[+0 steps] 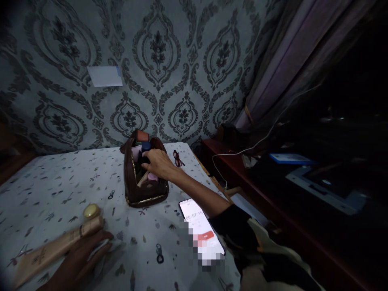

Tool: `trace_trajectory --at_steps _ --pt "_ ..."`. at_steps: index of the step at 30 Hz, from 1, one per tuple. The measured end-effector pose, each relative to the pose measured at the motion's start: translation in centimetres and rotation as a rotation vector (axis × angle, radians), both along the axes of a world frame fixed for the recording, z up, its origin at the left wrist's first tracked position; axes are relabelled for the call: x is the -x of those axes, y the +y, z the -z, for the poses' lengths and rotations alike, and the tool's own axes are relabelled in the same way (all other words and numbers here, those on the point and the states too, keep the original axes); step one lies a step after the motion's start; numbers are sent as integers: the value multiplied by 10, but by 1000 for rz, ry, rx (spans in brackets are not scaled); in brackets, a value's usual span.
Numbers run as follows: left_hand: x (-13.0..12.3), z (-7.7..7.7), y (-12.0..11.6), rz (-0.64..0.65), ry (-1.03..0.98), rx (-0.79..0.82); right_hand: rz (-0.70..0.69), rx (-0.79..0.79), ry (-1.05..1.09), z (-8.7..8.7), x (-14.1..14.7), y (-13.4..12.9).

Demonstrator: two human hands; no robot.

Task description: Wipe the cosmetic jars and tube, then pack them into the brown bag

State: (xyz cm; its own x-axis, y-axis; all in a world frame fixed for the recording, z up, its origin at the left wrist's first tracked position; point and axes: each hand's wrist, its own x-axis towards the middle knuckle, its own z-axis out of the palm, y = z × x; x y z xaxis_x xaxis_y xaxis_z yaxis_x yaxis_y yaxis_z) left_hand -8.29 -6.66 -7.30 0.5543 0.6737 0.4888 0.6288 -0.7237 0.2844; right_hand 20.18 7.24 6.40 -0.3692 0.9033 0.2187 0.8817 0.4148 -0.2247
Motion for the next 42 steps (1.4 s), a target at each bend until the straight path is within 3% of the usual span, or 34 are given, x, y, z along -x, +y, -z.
trace_trajectory --at_steps 7,16,24,28,32,34,36,39,42 --pt "0 2 1 4 -1 -1 -14 34 102 4 -4 9" --pt "-13 -13 0 15 -115 12 -83 68 252 6 -12 14" --pt "-13 -6 -3 4 -104 203 -91 75 269 8 -9 15" --pt "-11 -28 -2 -14 -137 320 -74 72 221 10 -6 18" --pt "10 -66 17 -329 -201 367 -36 59 160 8 -3 18" --pt "22 -79 31 -472 -118 360 -13 19 180 5 -2 14" --pt "29 -83 44 -523 9 375 15 -92 246 1 -1 4" --pt "26 -75 60 -545 236 493 8 -308 426 -5 7 -25" --pt "18 -63 70 -503 343 565 -49 -338 621 -2 25 -67"
